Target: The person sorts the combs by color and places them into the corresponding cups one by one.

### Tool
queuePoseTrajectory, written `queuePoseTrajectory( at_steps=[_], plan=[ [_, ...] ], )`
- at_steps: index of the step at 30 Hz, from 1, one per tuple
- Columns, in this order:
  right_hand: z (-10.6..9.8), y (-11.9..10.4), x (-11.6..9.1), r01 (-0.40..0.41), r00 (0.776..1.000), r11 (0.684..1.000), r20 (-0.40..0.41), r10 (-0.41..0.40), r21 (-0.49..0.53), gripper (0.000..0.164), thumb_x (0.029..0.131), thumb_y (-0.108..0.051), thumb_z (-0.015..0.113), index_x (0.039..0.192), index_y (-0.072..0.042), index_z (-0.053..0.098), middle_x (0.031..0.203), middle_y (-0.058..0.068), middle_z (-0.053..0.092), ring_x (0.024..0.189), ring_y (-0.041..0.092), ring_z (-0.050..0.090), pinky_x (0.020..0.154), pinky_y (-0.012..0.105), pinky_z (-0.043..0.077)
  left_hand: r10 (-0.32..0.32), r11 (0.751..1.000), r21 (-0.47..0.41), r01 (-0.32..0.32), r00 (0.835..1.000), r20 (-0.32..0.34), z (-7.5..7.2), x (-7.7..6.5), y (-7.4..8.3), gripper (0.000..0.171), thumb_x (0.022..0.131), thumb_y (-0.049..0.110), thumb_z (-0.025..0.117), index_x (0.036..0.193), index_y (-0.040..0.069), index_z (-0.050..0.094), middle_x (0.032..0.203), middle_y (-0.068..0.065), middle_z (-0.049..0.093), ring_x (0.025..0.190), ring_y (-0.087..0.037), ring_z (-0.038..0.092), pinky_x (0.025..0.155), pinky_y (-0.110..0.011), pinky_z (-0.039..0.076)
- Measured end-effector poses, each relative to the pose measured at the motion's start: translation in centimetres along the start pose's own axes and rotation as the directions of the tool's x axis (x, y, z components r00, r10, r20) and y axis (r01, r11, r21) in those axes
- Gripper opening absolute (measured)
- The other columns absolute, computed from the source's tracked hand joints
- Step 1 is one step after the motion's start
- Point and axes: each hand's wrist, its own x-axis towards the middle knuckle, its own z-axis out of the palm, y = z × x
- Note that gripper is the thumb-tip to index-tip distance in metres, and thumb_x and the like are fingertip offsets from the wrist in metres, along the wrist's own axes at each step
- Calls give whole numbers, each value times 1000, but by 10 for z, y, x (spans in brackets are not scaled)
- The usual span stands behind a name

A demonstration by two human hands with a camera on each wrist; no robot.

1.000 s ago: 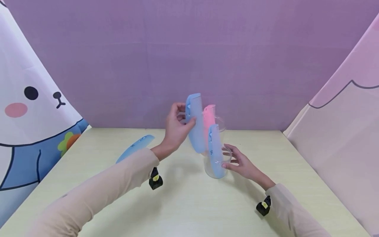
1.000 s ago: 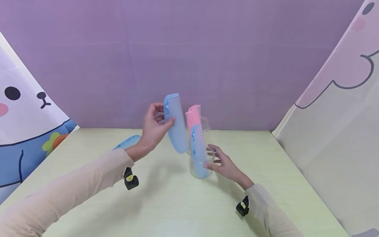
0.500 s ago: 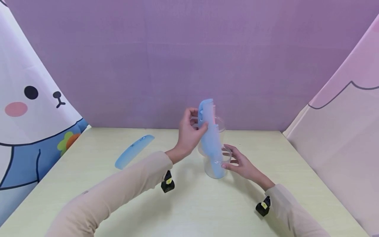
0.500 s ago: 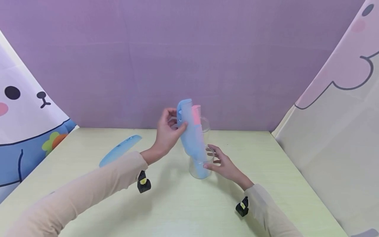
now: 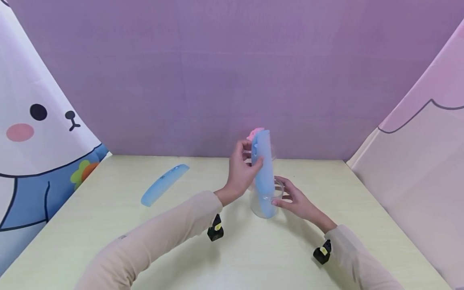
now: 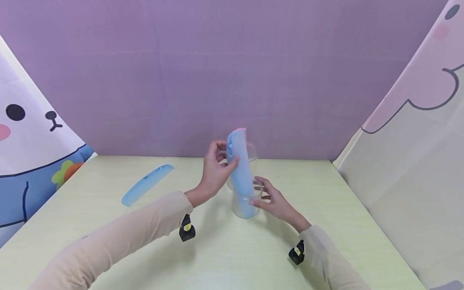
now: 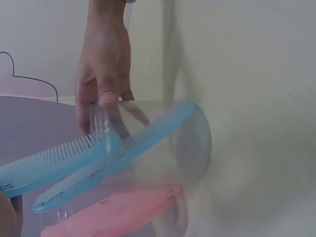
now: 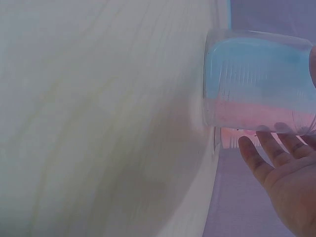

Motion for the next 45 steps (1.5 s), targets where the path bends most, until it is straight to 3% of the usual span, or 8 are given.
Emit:
queuePoseTrajectory(
  at_steps=[13,19,23,31,45],
  plan=[
    [-1,0,-1,-22,1000,1000,-1,22,7,68,85,-13,62,142,-10,24,142,21,34,123,43,41,91,54,44,-48,999,6,48,999,26,14,-11,-19,39,84,6,62,116,7,40,112,-12,52,93,-23,59,81,-32,53],
    [-1,1,-1,-16,1000,1000,-4,16,7,68,85,-12,63,141,-10,25,141,22,34,122,44,42,90,53,45,-76,997,8,76,996,39,13,-21,-2,38,84,0,60,115,-1,39,112,-19,51,96,-30,58,82,-36,53],
    [0,0,-1,-14,1000,1000,-2,14,5,68,85,-13,63,142,-11,25,141,21,35,123,43,42,90,54,45,-61,998,29,60,997,38,10,-27,5,36,83,-3,58,114,-5,40,109,-23,52,94,-33,60,80,-34,54],
    [0,0,0,-7,1000,1000,1,7,-2,67,86,-12,62,141,-10,25,140,22,37,123,43,41,90,55,44,-56,995,82,55,998,18,13,-20,-34,37,82,4,63,114,3,44,108,-14,56,94,-23,61,75,-22,54],
    [1,0,1,-9,1000,1000,5,9,10,68,86,-12,62,141,-3,23,139,24,37,123,48,38,90,58,43,-26,983,182,19,999,37,2,-17,-34,43,81,3,63,120,3,46,109,-13,52,91,-22,59,70,-22,54]
  ],
)
